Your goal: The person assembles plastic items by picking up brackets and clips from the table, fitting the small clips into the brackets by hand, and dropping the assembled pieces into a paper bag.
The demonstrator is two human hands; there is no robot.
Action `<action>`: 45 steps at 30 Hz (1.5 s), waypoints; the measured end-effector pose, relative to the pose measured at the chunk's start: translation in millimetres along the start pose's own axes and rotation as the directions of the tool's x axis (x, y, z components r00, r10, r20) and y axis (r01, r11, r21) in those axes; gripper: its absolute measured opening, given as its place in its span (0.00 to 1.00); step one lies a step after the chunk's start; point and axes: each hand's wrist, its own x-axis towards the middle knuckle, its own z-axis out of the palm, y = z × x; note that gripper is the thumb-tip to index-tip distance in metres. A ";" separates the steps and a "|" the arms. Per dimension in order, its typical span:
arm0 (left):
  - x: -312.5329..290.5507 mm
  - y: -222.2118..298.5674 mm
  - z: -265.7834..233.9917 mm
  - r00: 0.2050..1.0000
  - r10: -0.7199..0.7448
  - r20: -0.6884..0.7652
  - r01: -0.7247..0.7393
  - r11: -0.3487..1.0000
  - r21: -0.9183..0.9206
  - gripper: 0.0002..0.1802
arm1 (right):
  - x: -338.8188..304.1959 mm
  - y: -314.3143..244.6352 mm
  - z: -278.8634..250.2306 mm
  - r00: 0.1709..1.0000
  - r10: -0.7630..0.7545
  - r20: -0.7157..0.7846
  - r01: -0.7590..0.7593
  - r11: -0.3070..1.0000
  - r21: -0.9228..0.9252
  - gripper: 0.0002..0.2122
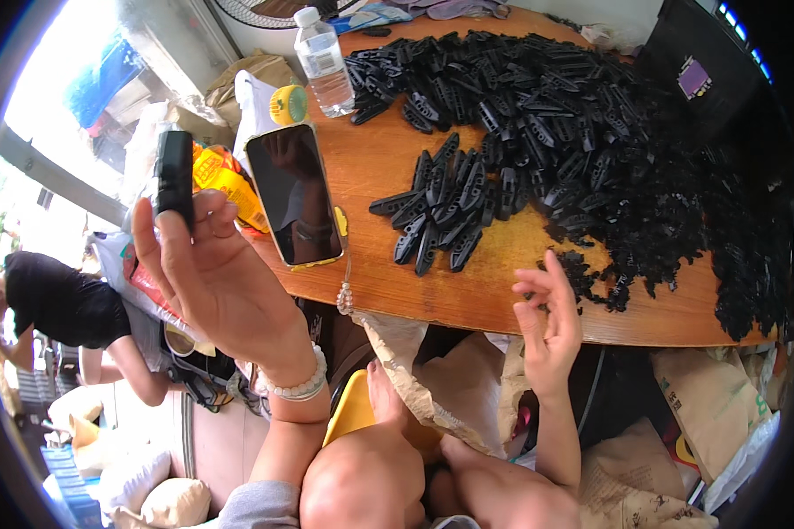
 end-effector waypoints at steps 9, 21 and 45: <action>-103.6 -24.8 -4.7 0.171 -0.921 0.351 0.816 0.332 0.474 0.22 | -7.7 -3.4 0.6 0.927 0.315 0.205 -0.356 0.910 0.213 0.23; -118.7 -27.0 -4.8 0.013 -0.909 0.416 0.770 0.275 0.576 0.15 | -21.0 8.5 -4.0 0.926 0.367 0.089 -0.377 0.889 0.261 0.12; -135.7 -78.6 -22.5 0.323 -0.426 0.845 -0.574 0.622 0.533 0.10 | 41.5 78.4 -61.9 0.990 -0.008 -0.144 -0.083 0.789 -0.609 0.07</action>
